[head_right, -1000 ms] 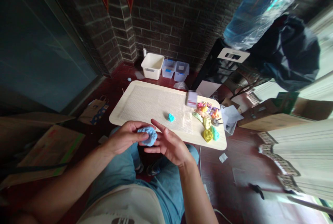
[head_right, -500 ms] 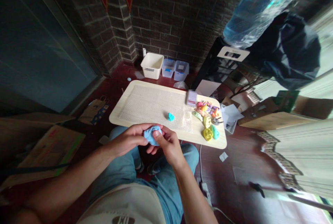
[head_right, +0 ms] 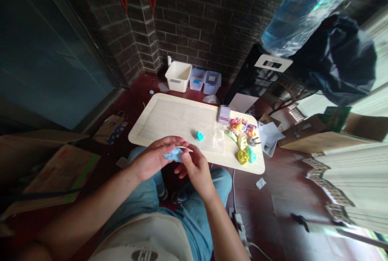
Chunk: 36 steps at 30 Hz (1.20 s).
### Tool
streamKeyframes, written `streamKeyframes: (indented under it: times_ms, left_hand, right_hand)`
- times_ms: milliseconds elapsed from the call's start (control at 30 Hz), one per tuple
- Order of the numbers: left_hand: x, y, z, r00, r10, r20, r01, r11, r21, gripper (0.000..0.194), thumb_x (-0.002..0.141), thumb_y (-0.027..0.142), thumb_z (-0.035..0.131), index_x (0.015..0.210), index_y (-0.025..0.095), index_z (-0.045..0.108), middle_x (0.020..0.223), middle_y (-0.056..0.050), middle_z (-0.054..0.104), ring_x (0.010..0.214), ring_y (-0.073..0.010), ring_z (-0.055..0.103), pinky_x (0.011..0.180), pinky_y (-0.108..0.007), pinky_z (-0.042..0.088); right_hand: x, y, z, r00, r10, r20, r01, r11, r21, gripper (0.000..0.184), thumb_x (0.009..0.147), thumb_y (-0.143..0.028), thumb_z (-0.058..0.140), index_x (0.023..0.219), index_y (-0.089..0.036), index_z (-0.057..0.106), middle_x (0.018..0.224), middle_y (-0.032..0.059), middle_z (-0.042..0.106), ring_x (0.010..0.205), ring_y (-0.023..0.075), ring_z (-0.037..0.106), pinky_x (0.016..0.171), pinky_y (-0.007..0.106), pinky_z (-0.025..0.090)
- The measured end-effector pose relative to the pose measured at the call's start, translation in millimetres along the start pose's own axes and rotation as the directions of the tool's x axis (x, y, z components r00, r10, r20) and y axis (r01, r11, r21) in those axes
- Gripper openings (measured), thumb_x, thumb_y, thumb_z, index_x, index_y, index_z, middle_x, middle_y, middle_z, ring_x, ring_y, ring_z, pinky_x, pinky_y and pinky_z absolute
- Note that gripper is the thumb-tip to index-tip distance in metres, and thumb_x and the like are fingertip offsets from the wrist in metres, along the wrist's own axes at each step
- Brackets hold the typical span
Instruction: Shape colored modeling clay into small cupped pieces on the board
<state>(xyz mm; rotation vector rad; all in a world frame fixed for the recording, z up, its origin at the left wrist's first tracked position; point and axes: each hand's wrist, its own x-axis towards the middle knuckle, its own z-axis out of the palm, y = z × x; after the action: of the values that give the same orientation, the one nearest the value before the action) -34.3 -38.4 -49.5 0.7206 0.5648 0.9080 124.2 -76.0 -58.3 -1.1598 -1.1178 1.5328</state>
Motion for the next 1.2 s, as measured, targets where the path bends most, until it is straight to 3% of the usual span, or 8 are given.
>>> streamKeyframes:
  times_ms: [133, 267, 367, 467, 700, 867, 1000, 1200]
  left_hand:
    - [-5, 4, -4.6, 0.976, 0.184, 0.120, -0.213, 0.927, 0.307, 0.046, 0.076, 0.023, 0.077, 0.120, 0.024, 0.062, 0.129, -0.008, 0.063, 0.122, -0.0232, 0.057, 0.099, -0.034, 0.046]
    - [-12, 14, -6.8, 0.954, 0.192, 0.230, -0.297, 0.719, 0.629, 0.066, 0.074, 0.031, 0.080, 0.134, 0.027, 0.052, 0.142, -0.010, 0.053, 0.130, -0.0259, 0.049, 0.106, -0.040, 0.041]
    - [-16, 25, -7.0, 0.940, 0.188, 0.284, -0.340, 0.459, 0.821, 0.063, 0.067, 0.041, 0.083, 0.123, 0.024, 0.061, 0.128, -0.010, 0.062, 0.118, -0.0261, 0.057, 0.100, -0.039, 0.044]
    - [-21, 32, -6.6, 0.944, 0.140, 0.298, -0.328, 0.321, 0.888, 0.052, 0.067, 0.047, 0.081, 0.111, 0.022, 0.067, 0.107, -0.007, 0.070, 0.100, -0.0238, 0.064, 0.086, -0.036, 0.049]
    - [-23, 31, 0.5, 0.945, 0.138, 0.297, -0.325, 0.309, 0.894, 0.023, 0.079, 0.037, 0.074, 0.093, 0.019, 0.072, 0.091, -0.005, 0.073, 0.085, -0.0184, 0.067, 0.076, -0.028, 0.048]
    - [-21, 31, 6.8, 0.932, 0.097, 0.348, -0.360, 0.160, 0.919, 0.008, 0.083, 0.024, 0.069, 0.080, 0.017, 0.072, 0.077, -0.005, 0.073, 0.072, -0.0180, 0.066, 0.064, -0.027, 0.044]
    - [-21, 30, 8.5, 0.924, 0.112, 0.366, -0.377, 0.100, 0.921, 0.018, 0.082, 0.021, 0.069, 0.066, 0.016, 0.067, 0.063, -0.003, 0.066, 0.059, -0.0148, 0.060, 0.055, -0.026, 0.038]
    - [-19, 30, 5.3, 0.949, 0.113, 0.293, -0.309, 0.168, 0.936, 0.027, 0.081, 0.027, 0.070, 0.058, 0.016, 0.063, 0.057, -0.002, 0.062, 0.056, -0.0132, 0.056, 0.053, -0.025, 0.036]
  right_hand:
    - [-3, -4, -4, 0.970, 0.076, 0.230, -0.114, 0.981, 0.155, 0.056, 0.084, -0.067, 0.054, 0.103, -0.015, 0.061, 0.085, 0.0090, 0.070, 0.063, 0.0159, 0.069, 0.047, 0.022, 0.052]
    - [-1, -5, -5, 0.976, 0.040, 0.215, -0.083, 0.977, 0.195, 0.049, 0.079, -0.054, 0.071, 0.109, -0.018, 0.058, 0.083, 0.0034, 0.068, 0.062, 0.0129, 0.066, 0.050, 0.021, 0.053]
    - [-2, -7, -7, 0.984, 0.032, 0.175, -0.049, 0.995, 0.091, 0.045, 0.075, -0.047, 0.077, 0.105, -0.018, 0.060, 0.082, 0.0004, 0.066, 0.058, 0.0092, 0.060, 0.050, 0.020, 0.052]
    - [-5, -9, -7, 0.983, 0.048, 0.178, -0.044, 0.999, -0.029, 0.046, 0.074, -0.048, 0.078, 0.103, -0.016, 0.061, 0.075, -0.0011, 0.064, 0.055, 0.0084, 0.057, 0.048, 0.019, 0.050]
    - [-16, -21, 5, 0.992, 0.007, 0.124, 0.012, 0.989, -0.147, 0.035, 0.079, -0.048, 0.072, 0.074, -0.015, 0.061, 0.059, -0.0017, 0.058, 0.048, 0.0083, 0.052, 0.044, 0.019, 0.043]
    - [-19, -25, 7, 0.998, 0.021, 0.066, -0.005, 0.971, -0.237, 0.041, 0.078, -0.051, 0.073, 0.063, -0.015, 0.061, 0.049, -0.0023, 0.054, 0.039, 0.0065, 0.045, 0.037, 0.018, 0.034]
    - [-21, -25, 7, 0.998, -0.019, 0.062, 0.035, 0.963, -0.269, 0.045, 0.081, -0.051, 0.070, 0.056, -0.016, 0.057, 0.046, -0.0027, 0.052, 0.037, 0.0057, 0.041, 0.036, 0.018, 0.029]
    - [-20, -20, 9, 0.997, -0.050, 0.052, 0.064, 0.946, -0.317, 0.048, 0.086, -0.054, 0.062, 0.056, -0.016, 0.057, 0.045, -0.0018, 0.053, 0.035, 0.0058, 0.042, 0.035, 0.018, 0.029]
